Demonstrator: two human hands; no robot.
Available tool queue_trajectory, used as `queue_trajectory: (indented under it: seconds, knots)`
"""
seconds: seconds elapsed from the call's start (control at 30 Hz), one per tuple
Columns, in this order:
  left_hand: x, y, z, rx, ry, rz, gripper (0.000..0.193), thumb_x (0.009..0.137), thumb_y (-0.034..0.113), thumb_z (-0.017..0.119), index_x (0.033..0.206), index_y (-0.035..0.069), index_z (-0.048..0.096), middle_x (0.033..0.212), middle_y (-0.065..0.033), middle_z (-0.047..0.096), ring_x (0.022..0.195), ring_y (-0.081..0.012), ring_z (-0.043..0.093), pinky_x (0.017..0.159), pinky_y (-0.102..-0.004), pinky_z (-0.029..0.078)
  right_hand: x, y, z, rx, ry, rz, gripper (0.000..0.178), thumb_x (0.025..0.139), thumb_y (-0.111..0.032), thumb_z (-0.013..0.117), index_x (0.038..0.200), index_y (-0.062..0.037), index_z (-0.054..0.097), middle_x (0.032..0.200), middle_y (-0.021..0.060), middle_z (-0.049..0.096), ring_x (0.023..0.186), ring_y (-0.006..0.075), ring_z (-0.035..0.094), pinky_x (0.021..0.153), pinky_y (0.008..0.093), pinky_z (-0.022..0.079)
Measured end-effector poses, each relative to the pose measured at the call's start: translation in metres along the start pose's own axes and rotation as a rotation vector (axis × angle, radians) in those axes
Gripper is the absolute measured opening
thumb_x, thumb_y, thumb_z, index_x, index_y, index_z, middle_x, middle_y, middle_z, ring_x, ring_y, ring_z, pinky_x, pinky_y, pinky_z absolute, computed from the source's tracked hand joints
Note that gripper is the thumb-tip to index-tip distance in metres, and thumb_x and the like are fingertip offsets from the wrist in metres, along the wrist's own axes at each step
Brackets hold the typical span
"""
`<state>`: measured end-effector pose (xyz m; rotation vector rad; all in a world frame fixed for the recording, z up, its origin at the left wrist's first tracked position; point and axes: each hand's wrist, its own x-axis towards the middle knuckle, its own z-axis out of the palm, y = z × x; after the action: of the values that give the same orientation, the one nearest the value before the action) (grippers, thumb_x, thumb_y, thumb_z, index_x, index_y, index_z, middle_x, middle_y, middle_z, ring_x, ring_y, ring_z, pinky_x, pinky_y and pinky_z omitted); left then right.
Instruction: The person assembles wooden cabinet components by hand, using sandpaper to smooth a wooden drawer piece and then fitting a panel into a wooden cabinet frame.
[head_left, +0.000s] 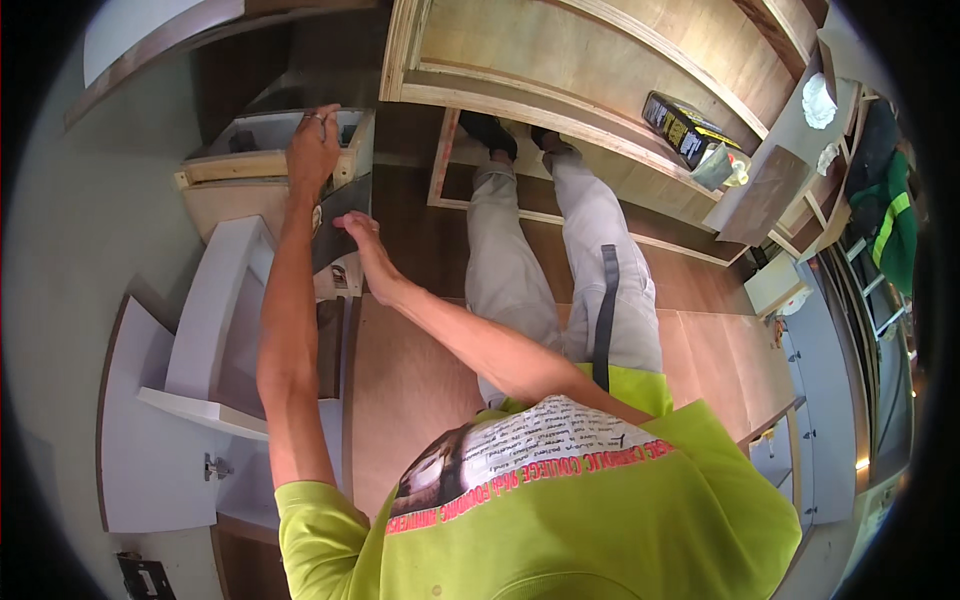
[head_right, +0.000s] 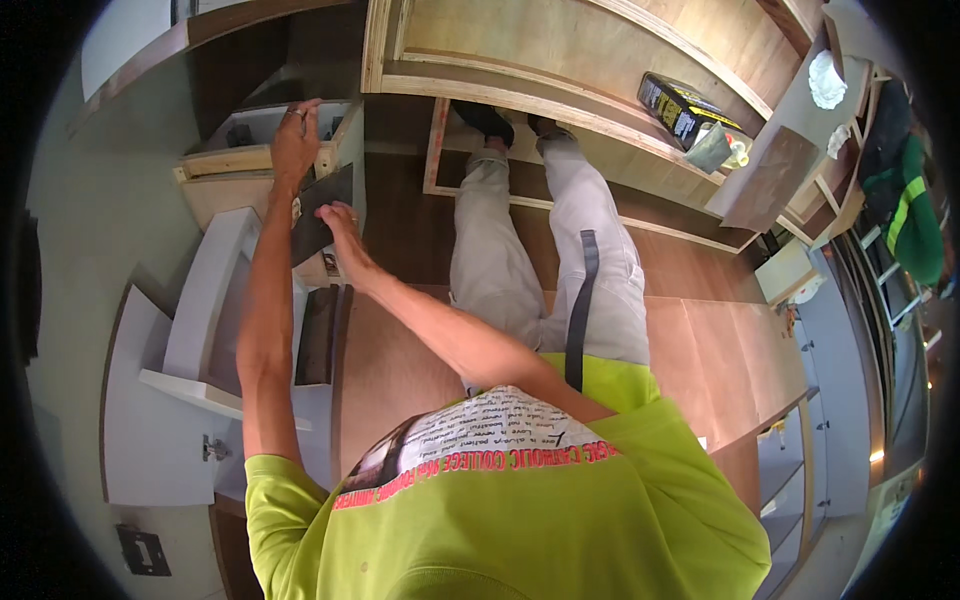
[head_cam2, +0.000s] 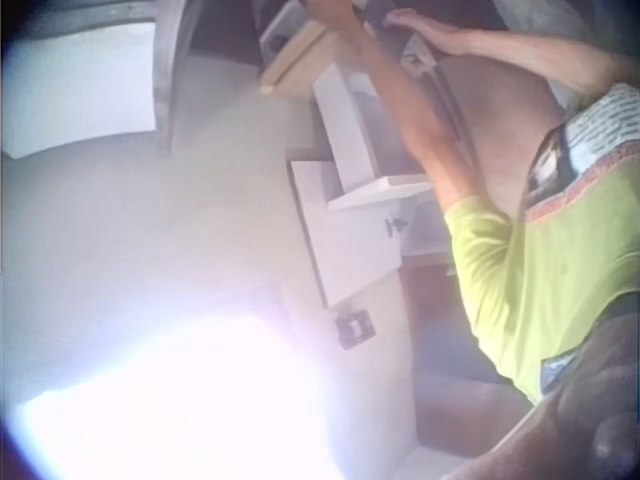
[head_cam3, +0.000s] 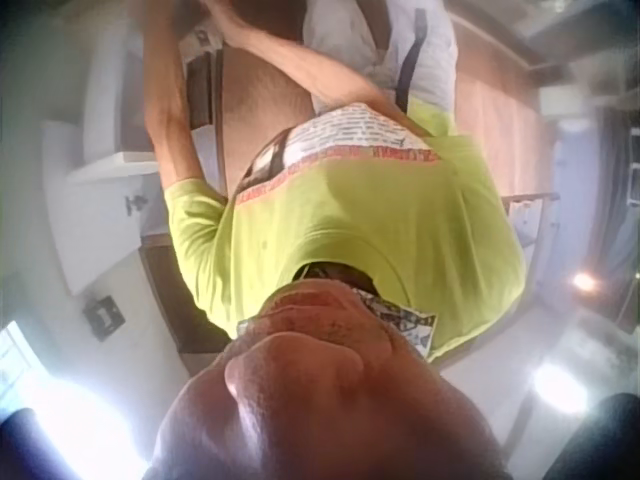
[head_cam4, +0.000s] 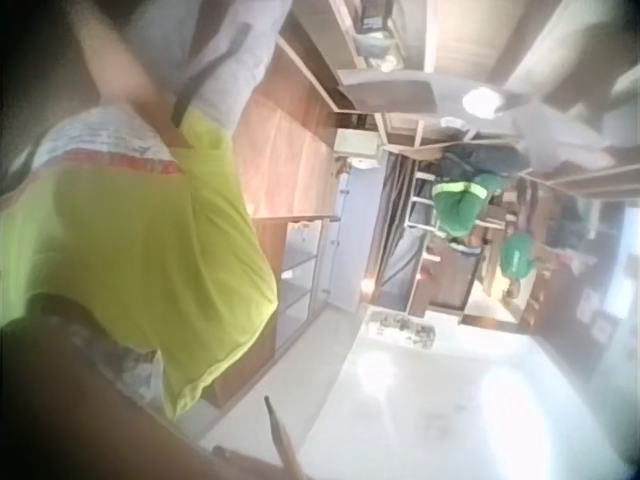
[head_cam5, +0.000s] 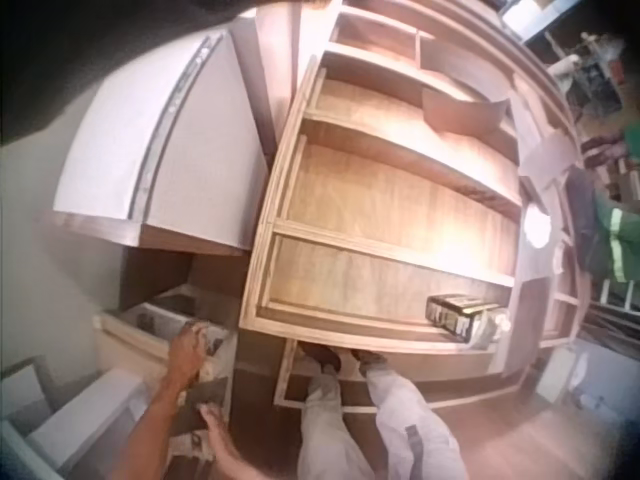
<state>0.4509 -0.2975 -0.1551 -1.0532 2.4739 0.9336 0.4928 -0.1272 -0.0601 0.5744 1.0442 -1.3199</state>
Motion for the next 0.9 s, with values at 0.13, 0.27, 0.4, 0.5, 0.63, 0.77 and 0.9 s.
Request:
queue_trajectory:
  seconds: [0.13, 0.27, 0.4, 0.5, 0.63, 0.77, 0.9]
  knots:
    - [0.002, 0.008, -0.001, 0.058, -0.05, -0.048, 0.027, 0.096, 0.025, 0.046, 0.111, 0.014, 0.065, 0.109, -0.0117, 0.065, 0.103, -0.0318, 0.061, 0.087, -0.0402, 0.048, 0.02, -0.015, 0.008, 0.161, 0.257, 0.238, 0.087, 0.087, -0.063, 0.047, 0.146, -0.0022, 0.025, 0.146, 0.019, 0.027, 0.14, 0.0297, 0.021, 0.113, 0.0407, 0.019]
    - [0.002, 0.01, -0.002, 0.048, -0.039, -0.046, 0.028, 0.095, 0.027, 0.046, 0.112, 0.015, 0.065, 0.111, -0.0112, 0.065, 0.101, -0.0299, 0.062, 0.087, -0.0395, 0.047, 0.025, -0.043, 0.005, -0.195, 0.315, 0.277, 0.093, 0.086, -0.064, 0.047, 0.149, -0.0024, 0.019, 0.144, 0.0231, 0.029, 0.138, 0.0353, 0.023, 0.112, 0.0415, 0.021]
    - [0.007, 0.008, 0.008, -0.052, -0.027, -0.176, 0.027, 0.094, 0.029, 0.049, 0.111, 0.017, 0.066, 0.106, -0.0098, 0.067, 0.096, -0.0253, 0.065, 0.084, -0.0373, 0.048, 0.04, -0.026, -0.005, -0.3, 0.229, 0.1, 0.096, 0.086, -0.066, 0.045, 0.151, -0.0035, 0.011, 0.15, 0.0253, 0.022, 0.142, 0.0382, 0.016, 0.114, 0.0428, 0.018]
    - [0.006, 0.005, 0.008, -0.155, 0.075, -0.245, 0.025, 0.093, 0.031, 0.053, 0.109, 0.018, 0.067, 0.098, -0.0087, 0.069, 0.091, -0.0225, 0.066, 0.081, -0.0361, 0.049, 0.03, -0.037, 0.001, -0.29, 0.156, 0.084, 0.093, 0.087, -0.064, 0.043, 0.151, -0.0038, 0.011, 0.154, 0.0245, 0.014, 0.144, 0.0366, 0.011, 0.116, 0.0414, 0.015]
    - [0.008, 0.01, 0.015, -0.169, 0.197, -0.254, 0.023, 0.091, 0.033, 0.055, 0.104, 0.02, 0.068, 0.091, -0.0068, 0.07, 0.085, -0.0215, 0.067, 0.076, -0.0356, 0.05, 0.042, -0.045, -0.004, -0.429, 0.161, 0.055, 0.084, 0.092, -0.057, 0.039, 0.151, -0.004, 0.011, 0.155, 0.0229, 0.015, 0.144, 0.0344, 0.012, 0.117, 0.0364, 0.013]
    - [0.011, 0.018, 0.012, -0.021, 0.188, -0.309, 0.021, 0.09, 0.034, 0.056, 0.102, 0.022, 0.069, 0.089, -0.0044, 0.07, 0.084, -0.0221, 0.067, 0.074, -0.0355, 0.05, 0.04, -0.024, 0.003, -0.35, 0.19, -0.096, 0.077, 0.096, -0.051, 0.035, 0.151, -0.0041, 0.008, 0.156, 0.0208, 0.013, 0.145, 0.0321, 0.012, 0.117, 0.0345, 0.013]
    - [0.009, 0.015, 0.015, -0.038, 0.211, -0.303, 0.021, 0.089, 0.035, 0.056, 0.101, 0.023, 0.069, 0.087, -0.0036, 0.07, 0.082, -0.0225, 0.067, 0.073, -0.0355, 0.049, 0.035, -0.038, 0.012, -0.331, 0.201, -0.032, 0.073, 0.098, -0.045, 0.034, 0.151, -0.0038, 0.007, 0.156, 0.0195, 0.013, 0.145, 0.0314, 0.012, 0.117, 0.0351, 0.013]
